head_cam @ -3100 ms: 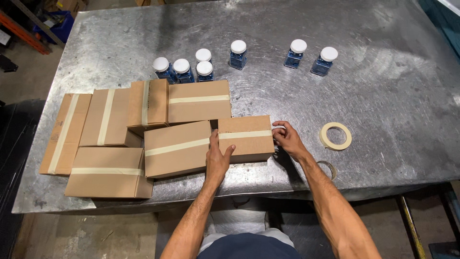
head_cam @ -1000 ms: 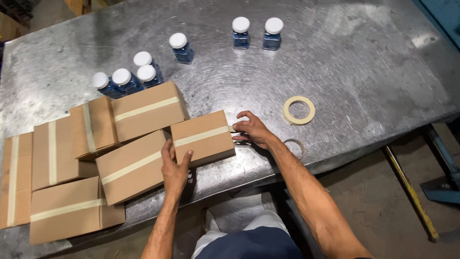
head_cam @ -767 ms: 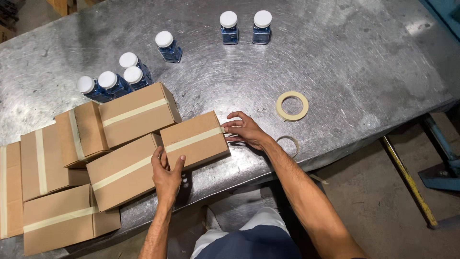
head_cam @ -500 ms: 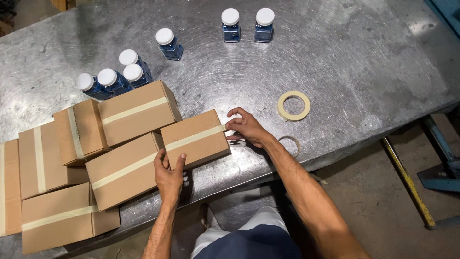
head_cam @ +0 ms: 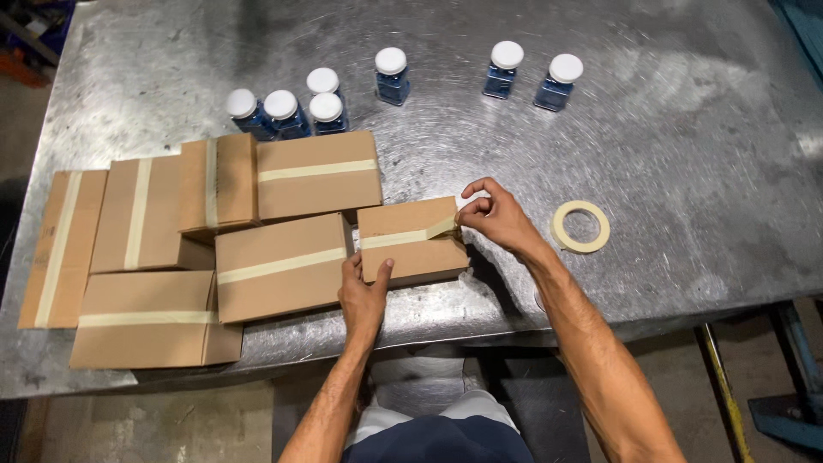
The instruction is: The person opens sealed cardboard boxes, removes blue bottles with white caps, places them on the table, and then reassembles and tapes the empty boxes. The process is repeated for multiple boxes in a repetitive packing workflow.
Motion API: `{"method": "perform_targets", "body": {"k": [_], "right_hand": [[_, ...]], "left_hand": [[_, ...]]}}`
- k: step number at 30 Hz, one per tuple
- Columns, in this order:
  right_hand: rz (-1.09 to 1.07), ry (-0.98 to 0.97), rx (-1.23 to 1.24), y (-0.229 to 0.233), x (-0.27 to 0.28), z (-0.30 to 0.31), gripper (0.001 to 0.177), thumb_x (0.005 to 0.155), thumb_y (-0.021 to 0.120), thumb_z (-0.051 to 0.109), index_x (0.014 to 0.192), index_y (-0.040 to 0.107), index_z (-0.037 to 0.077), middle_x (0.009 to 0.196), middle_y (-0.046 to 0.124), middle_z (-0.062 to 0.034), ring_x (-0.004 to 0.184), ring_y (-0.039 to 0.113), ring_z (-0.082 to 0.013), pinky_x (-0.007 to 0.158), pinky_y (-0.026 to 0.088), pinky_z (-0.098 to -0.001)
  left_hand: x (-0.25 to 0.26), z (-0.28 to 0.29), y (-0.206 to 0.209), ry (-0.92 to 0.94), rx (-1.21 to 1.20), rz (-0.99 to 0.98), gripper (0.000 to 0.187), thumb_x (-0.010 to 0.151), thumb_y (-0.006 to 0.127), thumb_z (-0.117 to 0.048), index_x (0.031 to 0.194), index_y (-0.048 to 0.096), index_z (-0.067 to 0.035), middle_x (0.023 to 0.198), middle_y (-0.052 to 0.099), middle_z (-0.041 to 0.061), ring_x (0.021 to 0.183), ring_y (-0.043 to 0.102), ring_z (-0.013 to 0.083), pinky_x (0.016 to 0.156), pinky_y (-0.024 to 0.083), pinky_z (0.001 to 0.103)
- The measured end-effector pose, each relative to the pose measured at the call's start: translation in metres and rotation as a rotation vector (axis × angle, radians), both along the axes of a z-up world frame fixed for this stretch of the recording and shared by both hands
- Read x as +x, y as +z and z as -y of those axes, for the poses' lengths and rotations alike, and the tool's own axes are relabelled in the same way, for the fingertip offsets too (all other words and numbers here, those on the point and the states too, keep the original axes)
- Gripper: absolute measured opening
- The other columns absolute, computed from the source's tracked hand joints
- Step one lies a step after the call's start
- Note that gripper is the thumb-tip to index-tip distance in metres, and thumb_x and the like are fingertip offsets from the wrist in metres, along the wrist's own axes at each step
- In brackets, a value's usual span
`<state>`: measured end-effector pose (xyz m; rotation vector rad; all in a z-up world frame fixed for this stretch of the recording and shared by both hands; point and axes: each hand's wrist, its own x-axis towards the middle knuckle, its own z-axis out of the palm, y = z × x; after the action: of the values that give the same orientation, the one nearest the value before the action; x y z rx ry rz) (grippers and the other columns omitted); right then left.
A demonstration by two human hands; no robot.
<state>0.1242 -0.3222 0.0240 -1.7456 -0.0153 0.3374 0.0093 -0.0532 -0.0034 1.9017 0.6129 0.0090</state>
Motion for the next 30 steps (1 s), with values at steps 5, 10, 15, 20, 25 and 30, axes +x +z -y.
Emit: {"method": "perform_targets", "body": {"k": [5,10,15,20,25,30], "right_hand": [[0.015,0.064,0.02,0.05,-0.003,-0.04,0.044,0.088,0.08,0.006,0.129,0.064,0.013,0.09,0.079,-0.0063,0.074,0.059,-0.0073,0.067,0.047,-0.019],[0.048,0.139,0.012,0.087,-0.002,-0.069,0.046,0.086,0.084,0.005,0.128,0.065,0.012,0.092,0.082,-0.0089,0.074,0.059,-0.0076,0.067,0.048,-0.0184],[0.122,0.179,-0.014,0.117,0.008,-0.088,0.043,0.088,0.084,0.011,0.126,0.066,0.014,0.091,0.082,-0.0051,0.08,0.063,-0.0083,0.073,0.053,-0.0203],[0.122,0.174,0.06,0.106,0.021,-0.087,0.044,0.089,0.086,0.005,0.126,0.064,0.01,0.094,0.079,-0.0101,0.084,0.071,-0.013,0.084,0.067,-0.033],[0.076,0.169,0.115,0.111,0.021,-0.093,0.044,0.093,0.084,0.0,0.129,0.06,0.007,0.096,0.076,-0.0126,0.088,0.074,-0.0161,0.092,0.071,-0.0416],[0.126,0.141,0.086,0.14,0.015,-0.113,0.046,0.093,0.082,-0.005,0.131,0.058,0.006,0.095,0.073,-0.0139,0.084,0.077,-0.0191,0.086,0.071,-0.0382]], "left_hand": [[0.0,0.006,0.002,0.037,-0.082,0.032,0.075,0.094,0.088,-0.037,0.152,0.057,-0.002,0.147,0.07,0.028,0.142,0.063,0.0432,0.119,0.053,0.051],[0.002,0.01,-0.018,0.082,-0.119,0.049,0.076,0.088,0.094,-0.038,0.148,0.06,-0.003,0.147,0.071,0.025,0.141,0.065,0.0383,0.118,0.055,0.047],[0.004,0.018,-0.042,0.152,-0.156,0.08,0.08,0.081,0.1,-0.042,0.14,0.062,-0.002,0.15,0.067,0.029,0.141,0.064,0.041,0.118,0.054,0.048],[0.003,0.029,-0.064,0.211,-0.208,0.124,0.075,0.08,0.1,-0.04,0.137,0.063,-0.009,0.153,0.068,0.02,0.144,0.063,0.0404,0.12,0.05,0.049],[0.005,0.043,-0.076,0.285,-0.242,0.157,0.072,0.08,0.101,-0.038,0.135,0.064,-0.009,0.152,0.068,0.022,0.144,0.061,0.044,0.121,0.05,0.052],[0.008,0.051,-0.072,0.332,-0.393,-0.005,0.079,0.076,0.098,-0.054,0.139,0.061,-0.023,0.152,0.066,0.018,0.147,0.059,0.039,0.122,0.05,0.046]]}}
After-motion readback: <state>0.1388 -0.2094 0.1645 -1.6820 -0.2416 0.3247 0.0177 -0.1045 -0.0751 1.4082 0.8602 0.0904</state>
